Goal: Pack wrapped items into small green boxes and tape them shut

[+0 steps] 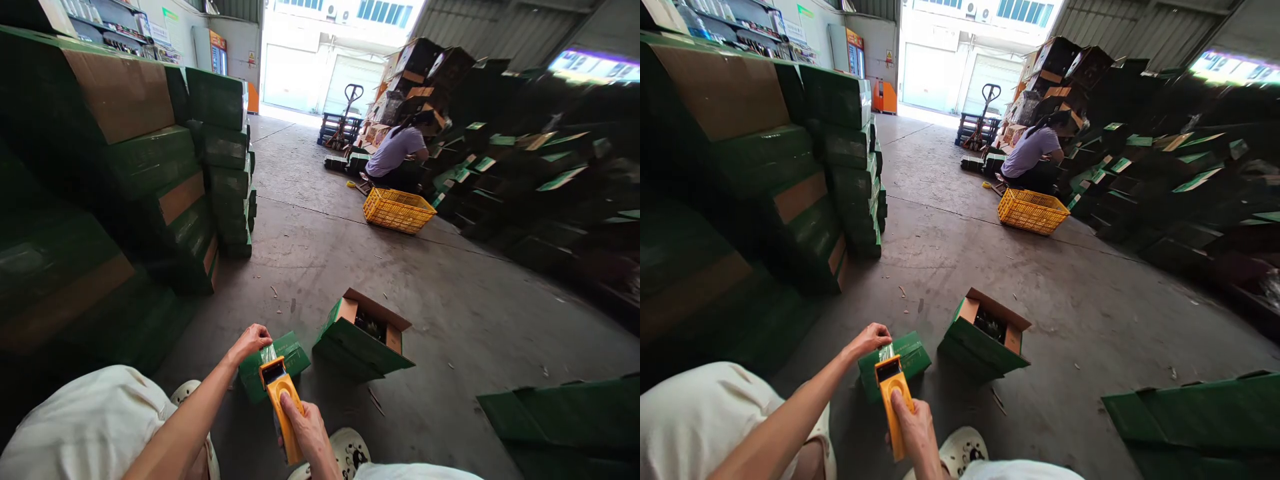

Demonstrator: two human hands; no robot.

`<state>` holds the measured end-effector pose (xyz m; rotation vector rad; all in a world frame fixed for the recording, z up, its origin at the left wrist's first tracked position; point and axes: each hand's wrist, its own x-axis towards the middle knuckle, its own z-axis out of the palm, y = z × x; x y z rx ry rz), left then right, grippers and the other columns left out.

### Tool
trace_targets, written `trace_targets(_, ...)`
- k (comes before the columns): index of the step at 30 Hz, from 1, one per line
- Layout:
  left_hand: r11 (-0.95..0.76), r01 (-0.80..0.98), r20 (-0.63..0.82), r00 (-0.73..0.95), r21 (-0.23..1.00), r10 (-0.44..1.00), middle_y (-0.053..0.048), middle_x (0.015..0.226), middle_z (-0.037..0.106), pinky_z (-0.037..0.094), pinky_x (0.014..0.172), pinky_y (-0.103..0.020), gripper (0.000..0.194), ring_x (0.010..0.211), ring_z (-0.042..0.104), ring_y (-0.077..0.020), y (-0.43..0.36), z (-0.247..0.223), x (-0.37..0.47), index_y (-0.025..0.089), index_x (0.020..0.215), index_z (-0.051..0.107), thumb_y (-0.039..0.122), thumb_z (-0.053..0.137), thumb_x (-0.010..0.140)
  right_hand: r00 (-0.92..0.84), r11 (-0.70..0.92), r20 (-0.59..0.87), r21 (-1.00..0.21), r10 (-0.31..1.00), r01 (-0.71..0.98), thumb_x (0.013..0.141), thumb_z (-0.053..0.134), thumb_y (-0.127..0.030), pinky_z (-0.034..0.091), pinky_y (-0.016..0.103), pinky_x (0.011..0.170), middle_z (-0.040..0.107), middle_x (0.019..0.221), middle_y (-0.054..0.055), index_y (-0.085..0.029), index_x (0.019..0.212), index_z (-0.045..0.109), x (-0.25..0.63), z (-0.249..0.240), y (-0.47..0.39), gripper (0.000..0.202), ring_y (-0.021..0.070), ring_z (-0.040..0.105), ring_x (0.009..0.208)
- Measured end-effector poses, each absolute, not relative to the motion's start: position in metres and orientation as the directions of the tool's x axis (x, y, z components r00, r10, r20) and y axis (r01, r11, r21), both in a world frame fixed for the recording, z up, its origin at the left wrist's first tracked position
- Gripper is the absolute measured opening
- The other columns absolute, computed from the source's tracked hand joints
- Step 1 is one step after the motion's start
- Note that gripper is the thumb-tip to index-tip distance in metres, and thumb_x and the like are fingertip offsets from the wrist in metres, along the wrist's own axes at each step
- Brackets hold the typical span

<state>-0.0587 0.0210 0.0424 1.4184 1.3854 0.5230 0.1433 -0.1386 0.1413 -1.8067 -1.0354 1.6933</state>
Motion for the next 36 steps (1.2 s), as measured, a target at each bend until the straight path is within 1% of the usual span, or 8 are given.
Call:
trace_targets(7,0.203,0.449,-0.335,0.238,0.87,0.911,-0.001,0.063,0.064,0.039,0.06,-0.026,0.024,0.062,0.058,-0.0153,0.021,0.04,-0.058,0.014,0.076,0.073,0.037,0.066,0.072,-0.047,-0.646,-0.663,-0.741,0.747,0.186,0.067,0.069,-0.088,0.043,0.021,0.038,0.054,0.048,-0.001,-0.022,0.067,0.049,0.141,0.146,-0.137,0.068,0.0163,0.062,0.044)
trace_targets(11,0.201,0.444,-0.333,0.242,0.873,0.911,-0.001,0.062,0.064,0.038,0.06,-0.026,0.025,0.061,0.057,-0.0152,0.022,0.038,-0.057,0.014,0.076,0.074,0.037,0.066,0.072,-0.015,-0.646,-0.659,-0.741,0.752,0.184,0.059,0.065,-0.096,0.044,0.022,0.036,0.052,0.047,-0.002,-0.023,0.066,0.048,0.142,0.133,-0.138,0.075,0.0163,0.06,0.042)
trace_targets(13,0.197,0.441,-0.328,0.241,0.875,0.913,-0.001,0.063,0.064,0.038,0.06,-0.027,0.026,0.061,0.057,-0.0153,0.022,0.038,-0.057,0.013,0.077,0.074,0.038,0.066,0.072,-0.013,-0.638,-0.651,-0.748,0.759,0.185,0.058,0.063,-0.098,0.045,0.023,0.037,0.051,0.047,-0.002,-0.022,0.066,0.048,0.144,0.126,-0.138,0.077,0.0163,0.061,0.042)
trace_targets(17,0.188,0.437,-0.317,0.245,0.879,0.916,-0.001,0.065,0.065,0.038,0.061,-0.027,0.027,0.063,0.057,-0.0157,0.021,0.04,-0.059,0.013,0.077,0.074,0.038,0.066,0.071,-0.038,-0.618,-0.637,-0.758,0.77,0.208,0.058,0.062,-0.099,0.048,0.023,0.04,0.053,0.049,-0.002,-0.021,0.067,0.051,0.146,0.122,-0.138,0.079,0.0162,0.062,0.043)
trace_targets(22,0.191,0.437,-0.32,0.244,0.879,0.915,-0.002,0.065,0.066,0.038,0.06,-0.027,0.028,0.064,0.058,-0.0166,0.021,0.04,-0.059,0.013,0.078,0.074,0.039,0.065,0.07,-0.058,-0.609,-0.633,-0.763,0.772,0.216,0.062,0.061,-0.098,0.049,0.023,0.042,0.054,0.05,-0.001,-0.02,0.068,0.052,0.147,0.119,-0.139,0.079,0.017,0.063,0.045)
trace_targets(28,0.192,0.435,-0.319,0.242,0.88,0.916,-0.001,0.064,0.065,0.038,0.061,-0.027,0.028,0.063,0.058,-0.0161,0.022,0.038,-0.058,0.013,0.077,0.074,0.04,0.065,0.07,-0.018,-0.617,-0.633,-0.76,0.774,0.206,0.061,0.062,-0.098,0.049,0.024,0.041,0.052,0.049,-0.002,-0.021,0.067,0.05,0.148,0.107,-0.14,0.078,0.0176,0.062,0.044)
trace_targets(36,0.199,0.438,-0.323,0.23,0.877,0.918,-0.002,0.065,0.066,0.038,0.061,-0.027,0.027,0.064,0.059,-0.0165,0.022,0.037,-0.059,0.014,0.077,0.074,0.038,0.065,0.071,-0.049,-0.625,-0.641,-0.761,0.766,0.175,0.064,0.066,-0.092,0.05,0.025,0.042,0.053,0.051,-0.002,-0.021,0.069,0.051,0.148,0.121,-0.14,0.073,0.0178,0.063,0.045)
